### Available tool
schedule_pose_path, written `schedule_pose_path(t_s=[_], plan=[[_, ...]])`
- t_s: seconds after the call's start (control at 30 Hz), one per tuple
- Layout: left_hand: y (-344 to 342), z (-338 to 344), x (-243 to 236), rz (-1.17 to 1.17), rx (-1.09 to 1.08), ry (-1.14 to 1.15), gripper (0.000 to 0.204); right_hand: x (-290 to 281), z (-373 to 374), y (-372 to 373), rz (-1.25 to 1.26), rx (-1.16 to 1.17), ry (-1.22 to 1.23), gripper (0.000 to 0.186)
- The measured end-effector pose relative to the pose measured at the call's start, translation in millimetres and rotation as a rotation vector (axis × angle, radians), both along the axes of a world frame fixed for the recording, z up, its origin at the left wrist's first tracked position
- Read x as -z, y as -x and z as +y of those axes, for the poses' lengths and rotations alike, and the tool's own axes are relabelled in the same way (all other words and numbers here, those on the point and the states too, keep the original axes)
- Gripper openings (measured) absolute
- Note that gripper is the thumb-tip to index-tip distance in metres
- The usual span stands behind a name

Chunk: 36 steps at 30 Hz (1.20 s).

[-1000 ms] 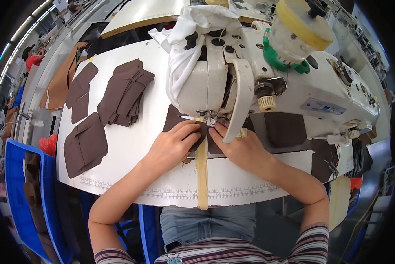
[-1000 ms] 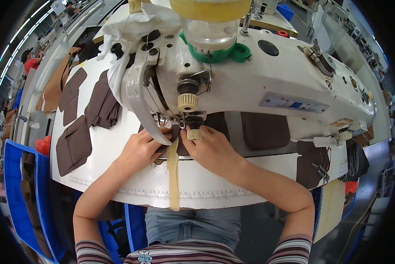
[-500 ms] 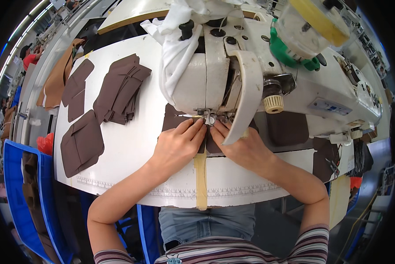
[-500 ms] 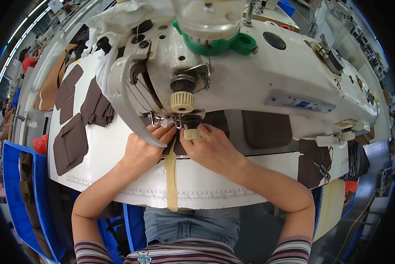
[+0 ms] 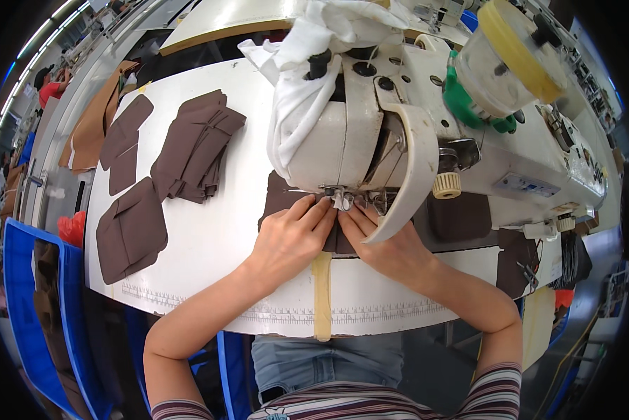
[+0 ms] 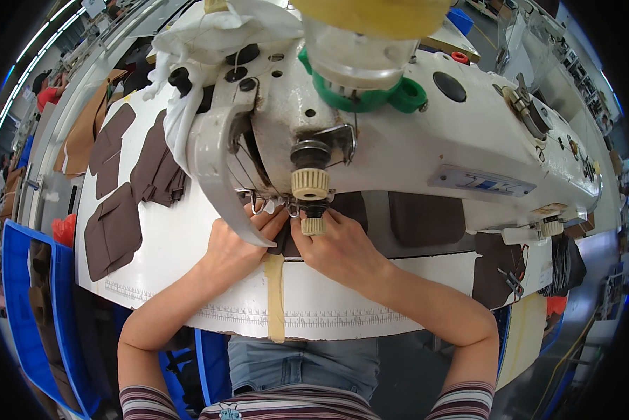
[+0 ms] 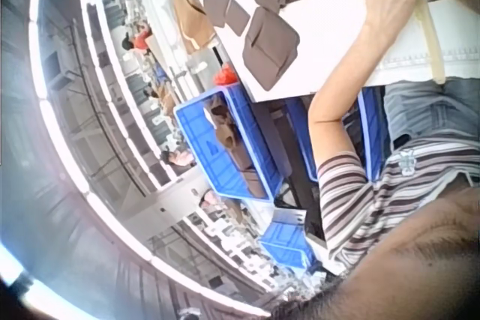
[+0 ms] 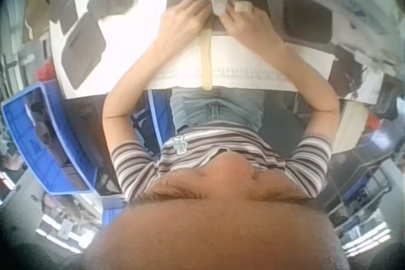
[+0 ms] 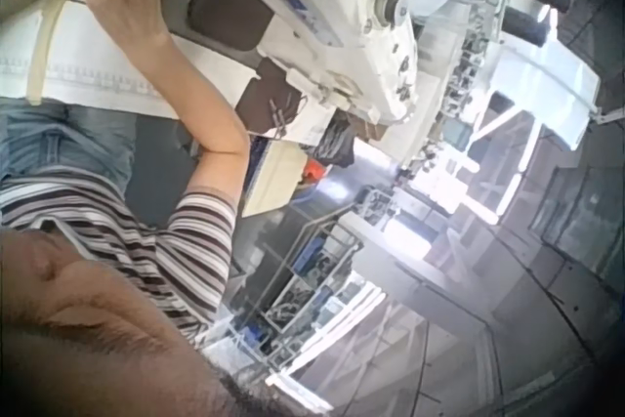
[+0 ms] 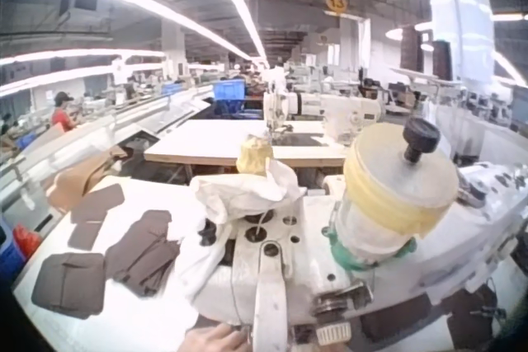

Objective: The person sews small leather pieces together using an industrial sewing machine.

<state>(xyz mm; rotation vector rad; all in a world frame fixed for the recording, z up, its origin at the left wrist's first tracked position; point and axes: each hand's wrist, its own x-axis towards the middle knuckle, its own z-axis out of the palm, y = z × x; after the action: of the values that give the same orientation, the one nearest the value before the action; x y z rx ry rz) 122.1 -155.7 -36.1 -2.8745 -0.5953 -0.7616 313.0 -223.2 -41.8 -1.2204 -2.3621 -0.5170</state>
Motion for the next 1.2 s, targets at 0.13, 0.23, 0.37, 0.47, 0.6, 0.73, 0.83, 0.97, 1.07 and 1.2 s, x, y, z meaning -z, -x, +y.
schedule_pose_path(t_s=[0.13, 0.23, 0.37, 0.47, 0.6, 0.73, 0.83, 0.97, 1.07, 1.2], plan=[[0.5, 1.0, -2.3, 0.009, -0.001, 0.039, 0.032, -2.5, 1.0, 0.8, 0.024, -0.006, 0.022, 0.032], [0.2, 1.0, -4.2, -0.006, -0.010, 0.068, 0.033, -4.4, 1.2, 0.7, -0.023, 0.010, 0.010, 0.034], [5.3, -1.9, -4.8, 0.007, 0.028, 0.060, 0.033, -5.8, -6.7, -0.9, -0.045, 0.004, 0.034, 0.033], [14.8, -4.3, -3.1, -0.038, 0.125, 0.121, 0.034, -4.0, -18.6, 0.4, 0.053, -0.021, 0.096, 0.031], [23.1, -4.3, 1.6, -0.141, 0.295, 0.110, 0.027, 0.8, -27.8, 3.2, 0.122, -0.071, 0.029, 0.022], [22.9, -4.0, 4.6, -0.131, 0.320, 0.085, 0.022, 2.5, -30.1, 3.0, 0.143, -0.109, 0.031, 0.016], [22.3, -4.7, 4.8, -0.151, 0.352, 0.067, 0.022, 2.1, -29.5, 3.4, 0.129, -0.117, 0.026, 0.016], [21.8, -5.6, 5.8, -0.149, 0.349, 0.040, 0.021, 1.6, -28.7, 3.6, 0.136, -0.123, 0.010, 0.016], [21.0, -6.2, 6.3, -0.139, 0.348, 0.029, 0.020, 2.0, -28.6, 5.2, 0.140, -0.118, 0.017, 0.017], [19.9, -5.8, 4.6, -0.141, 0.343, 0.025, 0.018, 2.6, -26.7, 7.6, 0.156, -0.115, -0.002, 0.017]])
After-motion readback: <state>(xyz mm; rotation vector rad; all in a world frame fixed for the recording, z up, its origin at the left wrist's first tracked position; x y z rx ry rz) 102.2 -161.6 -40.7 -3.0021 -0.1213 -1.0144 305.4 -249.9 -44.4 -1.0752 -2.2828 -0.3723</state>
